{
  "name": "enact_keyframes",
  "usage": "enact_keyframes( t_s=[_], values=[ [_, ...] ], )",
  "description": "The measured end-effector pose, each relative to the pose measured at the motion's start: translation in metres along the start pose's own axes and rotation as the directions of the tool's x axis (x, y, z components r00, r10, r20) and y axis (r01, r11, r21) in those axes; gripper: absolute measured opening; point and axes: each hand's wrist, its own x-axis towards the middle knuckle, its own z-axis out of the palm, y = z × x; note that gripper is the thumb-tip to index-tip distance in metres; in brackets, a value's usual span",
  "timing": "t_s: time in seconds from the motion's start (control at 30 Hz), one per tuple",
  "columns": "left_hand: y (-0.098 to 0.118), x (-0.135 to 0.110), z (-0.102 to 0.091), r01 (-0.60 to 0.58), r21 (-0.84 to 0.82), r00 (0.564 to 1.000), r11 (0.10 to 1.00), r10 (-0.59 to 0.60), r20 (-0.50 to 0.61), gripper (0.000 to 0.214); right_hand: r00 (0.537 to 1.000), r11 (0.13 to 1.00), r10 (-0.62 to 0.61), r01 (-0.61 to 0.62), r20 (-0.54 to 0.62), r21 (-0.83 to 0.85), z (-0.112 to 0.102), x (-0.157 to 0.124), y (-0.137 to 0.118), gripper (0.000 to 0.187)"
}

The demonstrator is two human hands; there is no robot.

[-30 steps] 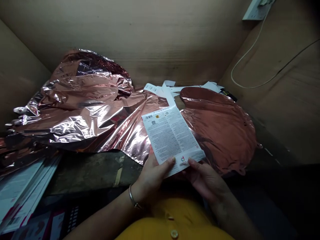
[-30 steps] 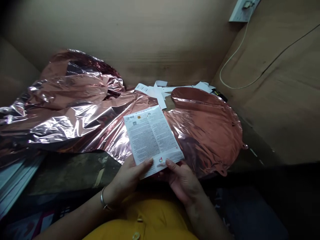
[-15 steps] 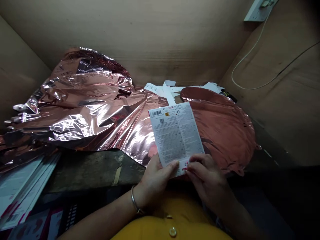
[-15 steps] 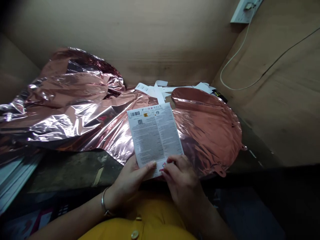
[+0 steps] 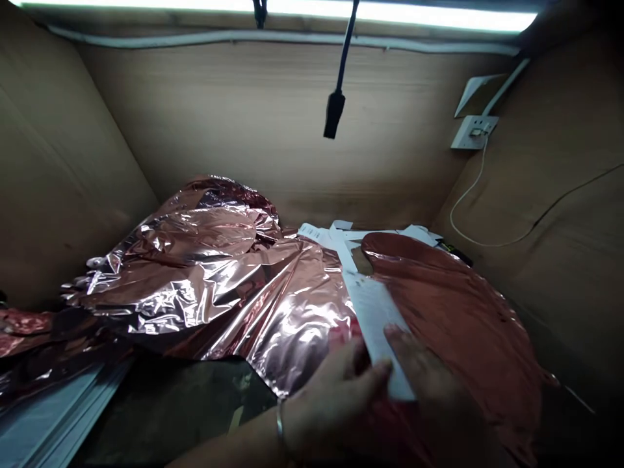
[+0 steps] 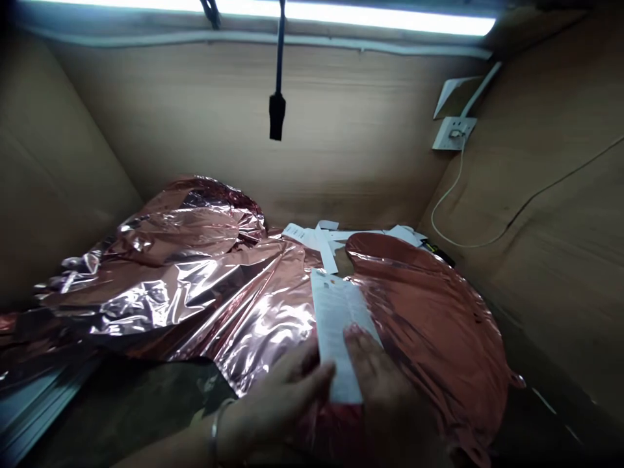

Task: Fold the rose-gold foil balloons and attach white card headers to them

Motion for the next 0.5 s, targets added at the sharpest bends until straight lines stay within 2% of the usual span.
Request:
enact_keyframes(
  t_s=[0.03,0.07,0.1,0.13,0.17,0.2,0.23,0.3,0.37,0.43,0.5],
  values=[
    [0.005,0.000,-0.018,-0.025,0.254,0.999,0.967,0.035,-0.033,0.048,1.000,1.000,0.023,-0.023,-0.015,-0.011,0.010,0.013,0.009,0.067],
    [0.006,-0.002,-0.038,-0.017,0.514,0.994,0.858,0.071,-0.085,0.049,0.998,0.999,0.051,-0.051,-0.021,-0.006,0.019,0.027,0.021,0.067],
    [0.004,-0.005,-0.059,0.030,0.725,0.992,0.688,0.066,-0.104,0.053,0.997,0.998,0.066,-0.065,-0.028,0.009,0.029,0.040,0.035,0.064],
    [-0.002,-0.008,-0.078,0.093,0.853,0.991,0.514,0.031,-0.127,0.059,0.996,0.996,0.080,-0.079,-0.032,0.026,0.039,0.055,0.051,0.062],
    [-0.010,-0.012,-0.095,0.144,0.915,0.989,0.378,-0.038,-0.140,0.065,0.995,0.994,0.100,-0.099,-0.025,0.040,0.051,0.071,0.067,0.060],
    [-0.019,-0.017,-0.107,0.164,0.943,0.984,0.291,-0.109,-0.138,0.069,0.992,0.991,0.124,-0.123,-0.014,0.049,0.065,0.089,0.082,0.058],
    [-0.027,-0.020,-0.115,0.174,0.953,0.976,0.246,-0.168,-0.135,0.071,0.989,0.988,0.148,-0.149,0.010,0.050,0.081,0.108,0.096,0.058],
    [-0.038,-0.025,-0.119,0.171,0.957,0.965,0.236,-0.237,-0.114,0.071,0.977,0.978,0.200,-0.203,0.072,0.039,0.117,0.146,0.119,0.060],
    [-0.038,-0.027,-0.116,0.188,0.951,0.951,0.245,-0.288,-0.114,0.074,0.961,0.969,0.242,-0.248,0.132,0.025,0.152,0.180,0.135,0.062],
    [-0.025,-0.027,-0.119,0.208,0.937,0.933,0.280,-0.343,-0.104,0.083,0.935,0.957,0.280,-0.289,0.218,0.007,0.182,0.203,0.147,0.061],
    [-0.004,-0.024,-0.139,0.174,0.922,0.951,0.346,-0.303,-0.066,0.082,0.896,0.950,0.299,-0.314,0.329,-0.008,0.201,0.213,0.156,0.061]
  ],
)
